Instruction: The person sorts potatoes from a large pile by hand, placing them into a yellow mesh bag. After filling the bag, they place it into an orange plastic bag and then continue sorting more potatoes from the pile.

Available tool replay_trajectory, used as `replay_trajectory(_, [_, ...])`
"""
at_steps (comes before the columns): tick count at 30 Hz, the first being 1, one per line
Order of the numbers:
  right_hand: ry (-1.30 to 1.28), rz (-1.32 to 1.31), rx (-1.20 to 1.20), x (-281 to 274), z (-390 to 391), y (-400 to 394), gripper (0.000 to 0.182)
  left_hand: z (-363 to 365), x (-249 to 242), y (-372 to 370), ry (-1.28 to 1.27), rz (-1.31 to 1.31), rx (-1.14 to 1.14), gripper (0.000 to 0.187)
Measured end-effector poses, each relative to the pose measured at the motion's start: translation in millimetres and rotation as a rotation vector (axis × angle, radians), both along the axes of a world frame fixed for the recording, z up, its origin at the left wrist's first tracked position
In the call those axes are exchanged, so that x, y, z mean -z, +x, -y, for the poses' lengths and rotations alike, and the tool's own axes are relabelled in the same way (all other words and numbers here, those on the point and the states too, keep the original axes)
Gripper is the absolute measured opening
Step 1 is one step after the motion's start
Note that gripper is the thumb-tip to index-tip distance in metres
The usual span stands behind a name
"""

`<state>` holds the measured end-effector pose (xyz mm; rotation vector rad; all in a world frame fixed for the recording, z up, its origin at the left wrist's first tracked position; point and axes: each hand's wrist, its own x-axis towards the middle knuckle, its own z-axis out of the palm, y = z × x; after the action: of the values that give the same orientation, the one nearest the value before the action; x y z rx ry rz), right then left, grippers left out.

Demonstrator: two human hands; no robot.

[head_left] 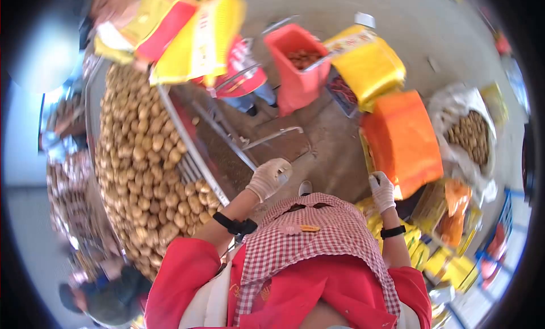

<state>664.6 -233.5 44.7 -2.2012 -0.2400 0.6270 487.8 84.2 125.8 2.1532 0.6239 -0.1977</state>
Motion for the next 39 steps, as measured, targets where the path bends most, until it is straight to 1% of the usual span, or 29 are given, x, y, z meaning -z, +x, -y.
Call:
replay_trajectory(1, [0.047, 0.024, -0.083, 5, -17, 7, 0.020, -10, -6, -14, 0.044, 0.062, -0.079, 0.018])
replay_trajectory(2, [0.077, 0.055, -0.165, 16, -49, 5, 0.020, -35, 0, -39, 0.074, 0.132, -0.159, 0.017])
replay_trajectory(4, [0.065, 0.026, -0.283, 20, -85, 20, 0.020, -48, -12, -68, 0.085, 0.124, -0.397, 0.017])
replay_trajectory(5, [0.057, -0.005, -0.333, 20, -102, 26, 0.020, -54, -8, -84, 0.062, 0.169, -0.470, 0.017])
replay_trajectory(6, [0.043, -0.008, -0.375, 18, -122, 31, 0.020, -55, -11, -98, 0.162, 0.220, -0.539, 0.014])
replay_trajectory(8, [0.024, -0.016, -0.495, 13, -154, 42, 0.020, -47, -11, -120, 0.275, 0.267, -0.719, 0.013])
replay_trajectory(9, [0.020, -0.018, -0.544, 13, -166, 47, 0.020, -42, -4, -131, 0.252, 0.223, -0.824, 0.016])
replay_trajectory(10, [0.005, 0.017, -0.594, 16, -178, 52, 0.020, -38, 0, -140, 0.262, 0.204, -0.883, 0.016])
replay_trajectory(11, [-0.006, 0.048, -0.654, 19, -192, 54, 0.021, -31, 1, -144, 0.502, 0.174, -0.883, 0.020])
replay_trajectory(12, [-0.096, 0.055, -0.684, 20, -205, 56, 0.020, -20, 1, -149, 0.739, 0.122, -0.869, 0.025])
replay_trajectory(13, [-0.016, -0.010, -0.738, 26, -216, 58, 0.019, -10, 11, -159, 0.665, 0.069, -0.938, 0.034])
replay_trajectory(14, [0.060, -0.076, -0.784, 29, -226, 59, 0.018, 0, 16, -165, 0.672, 0.029, -0.971, 0.037])
replay_trajectory(16, [0.040, -0.078, -0.926, 31, -247, 56, 0.017, 25, 34, -173, 0.674, -0.093, -1.075, 0.039])
replay_trajectory(18, [0.019, -0.075, -1.049, 29, -270, 50, 0.016, 48, 45, -176, 0.689, -0.121, -1.168, 0.039])
replay_trajectory(19, [0.042, -0.056, -1.165, 23, -283, 46, 0.015, 57, 48, -178, 0.699, -0.133, -1.219, 0.040])
replay_trajectory(20, [0.067, -0.038, -1.279, 15, -296, 40, 0.015, 59, 46, -178, 0.704, -0.153, -1.252, 0.040])
replay_trajectory(21, [0.093, -0.010, -1.367, -1, -311, 33, 0.013, 56, 44, -180, 0.777, -0.195, -1.324, 0.040])
replay_trajectory(22, [0.092, -0.017, -1.404, -4, -324, 26, 0.013, 55, 41, -181, 0.844, -0.241, -1.396, 0.041])
replay_trajectory(24, [0.220, -0.123, -1.448, -12, -348, 8, 0.012, 47, 38, -189, 0.835, -0.269, -1.538, 0.046])
replay_trajectory(26, [0.222, -0.150, -1.533, -31, -370, -16, 0.012, 42, 40, -205, 0.891, -0.317, -1.575, 0.049])
replay_trajectory(28, [0.311, -0.097, -1.643, -42, -388, -41, 0.012, 40, 43, -227, 0.907, -0.303, -1.642, 0.052])
replay_trajectory(29, [0.366, -0.039, -1.716, -47, -394, -54, 0.012, 41, 48, -241, 0.930, -0.281, -1.715, 0.054])
replay_trajectory(30, [0.369, -0.040, -1.754, -51, -400, -63, 0.012, 46, 50, -252, 0.951, -0.263, -1.789, 0.055])
replay_trajectory(32, [0.436, 0.044, -1.818, -55, -406, -85, 0.012, 63, 48, -274, 0.906, -0.370, -1.910, 0.055])
replay_trajectory(34, [0.463, 0.085, -1.880, -53, -407, -100, 0.012, 82, 56, -298, 0.948, -0.332, -2.028, 0.055])
replay_trajectory(35, [0.434, 0.087, -1.863, -54, -406, -108, 0.012, 93, 66, -315, 0.934, -0.270, -2.096, 0.055])
replay_trajectory(37, [0.376, 0.065, -1.821, -56, -402, -122, 0.013, 111, 66, -340, 0.885, -0.325, -2.206, 0.056])
replay_trajectory(38, [0.374, 0.080, -1.837, -56, -401, -129, 0.013, 120, 68, -355, 0.859, -0.341, -2.277, 0.056])
replay_trajectory(39, [0.357, 0.089, -1.818, -55, -401, -137, 0.014, 131, 72, -373, 0.782, -0.324, -2.365, 0.055])
